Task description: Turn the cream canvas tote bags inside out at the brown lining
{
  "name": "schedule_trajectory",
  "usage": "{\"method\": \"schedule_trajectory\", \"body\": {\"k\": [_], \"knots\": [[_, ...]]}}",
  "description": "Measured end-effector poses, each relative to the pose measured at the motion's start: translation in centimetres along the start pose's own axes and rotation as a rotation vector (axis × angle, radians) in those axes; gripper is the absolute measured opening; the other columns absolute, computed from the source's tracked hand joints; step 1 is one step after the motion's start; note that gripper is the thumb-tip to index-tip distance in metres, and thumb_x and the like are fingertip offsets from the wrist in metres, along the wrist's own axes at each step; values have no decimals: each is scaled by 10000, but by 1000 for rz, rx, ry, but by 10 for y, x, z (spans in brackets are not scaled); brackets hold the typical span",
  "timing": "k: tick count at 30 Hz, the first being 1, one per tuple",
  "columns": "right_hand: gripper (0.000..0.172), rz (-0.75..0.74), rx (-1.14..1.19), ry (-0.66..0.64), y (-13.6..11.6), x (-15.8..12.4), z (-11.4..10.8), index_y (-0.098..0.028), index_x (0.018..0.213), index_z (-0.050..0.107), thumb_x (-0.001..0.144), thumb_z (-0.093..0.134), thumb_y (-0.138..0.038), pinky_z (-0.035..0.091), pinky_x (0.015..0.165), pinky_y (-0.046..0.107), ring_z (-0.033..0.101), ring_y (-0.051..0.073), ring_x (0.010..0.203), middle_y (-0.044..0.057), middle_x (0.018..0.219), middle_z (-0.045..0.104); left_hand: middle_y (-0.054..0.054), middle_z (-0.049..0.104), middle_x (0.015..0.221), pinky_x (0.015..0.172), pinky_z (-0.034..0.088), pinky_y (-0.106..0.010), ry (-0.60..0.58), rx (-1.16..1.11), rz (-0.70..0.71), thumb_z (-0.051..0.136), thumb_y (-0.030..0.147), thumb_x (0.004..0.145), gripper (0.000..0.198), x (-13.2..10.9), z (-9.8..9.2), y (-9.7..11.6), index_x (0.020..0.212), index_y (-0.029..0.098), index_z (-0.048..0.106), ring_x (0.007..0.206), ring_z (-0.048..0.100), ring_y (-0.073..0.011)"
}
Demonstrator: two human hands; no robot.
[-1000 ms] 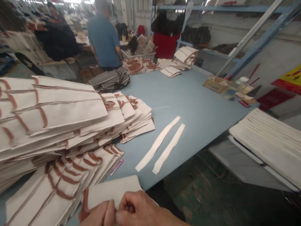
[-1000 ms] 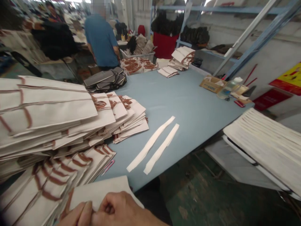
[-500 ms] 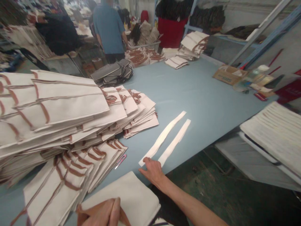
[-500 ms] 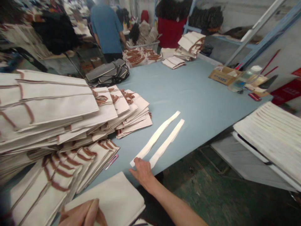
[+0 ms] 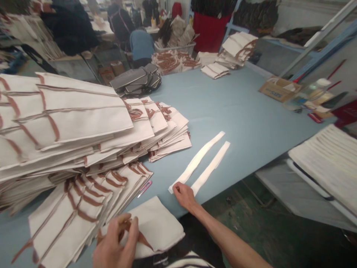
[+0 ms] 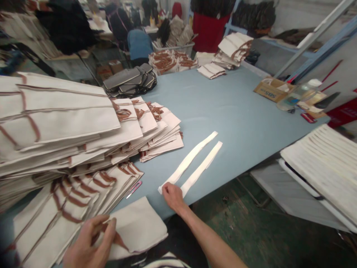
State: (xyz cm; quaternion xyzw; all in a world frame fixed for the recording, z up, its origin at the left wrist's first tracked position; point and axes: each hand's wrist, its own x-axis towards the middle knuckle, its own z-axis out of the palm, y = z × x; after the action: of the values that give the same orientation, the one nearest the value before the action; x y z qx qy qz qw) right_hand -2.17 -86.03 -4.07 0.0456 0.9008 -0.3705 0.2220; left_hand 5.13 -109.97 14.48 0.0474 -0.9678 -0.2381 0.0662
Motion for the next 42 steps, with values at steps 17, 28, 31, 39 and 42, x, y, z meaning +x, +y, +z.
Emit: {"method": "schedule_trajectory", "body": {"k": [17,28,31,39,42], "knots": [[340,53,638,13,28,13,-18,-169,1304,639,1025,667,-363,616,896,443,698,241,1065,100,1282,671,-69,775,986,873,586,-406,-788,124,408,523,334,1079,405,68,166,17,1455,191,568,914,750,-231],[283,187,783,238,32,9,-64,-157,1211,669,1032,656,-375,618,844,401,706,209,971,77,1168,701,-64,775,912,790,611,-418,-843,338,454,481,286,1098,451,54,177,12,1533,169,493,817,766,-236],[303,234,874,326,40,20,-97,-161,1234,660,1036,647,-389,618,844,404,706,211,973,82,1182,698,-121,795,910,780,590,-401,-847,361,462,417,245,1093,504,52,178,13,1590,163,433,852,782,-277],[339,320,1213,520,50,71,-182,-166,1293,641,1030,657,-380,616,883,434,702,234,1041,98,1260,679,-149,800,890,762,584,-384,-818,383,482,352,239,1089,522,51,177,15,1600,159,420,850,791,-307],[346,350,1302,593,56,83,-209,-168,1306,636,1027,663,-371,614,898,445,698,242,1064,101,1280,672,-155,794,867,748,589,-396,-808,391,480,354,222,1086,527,49,178,15,1602,145,422,837,793,-323]]}}
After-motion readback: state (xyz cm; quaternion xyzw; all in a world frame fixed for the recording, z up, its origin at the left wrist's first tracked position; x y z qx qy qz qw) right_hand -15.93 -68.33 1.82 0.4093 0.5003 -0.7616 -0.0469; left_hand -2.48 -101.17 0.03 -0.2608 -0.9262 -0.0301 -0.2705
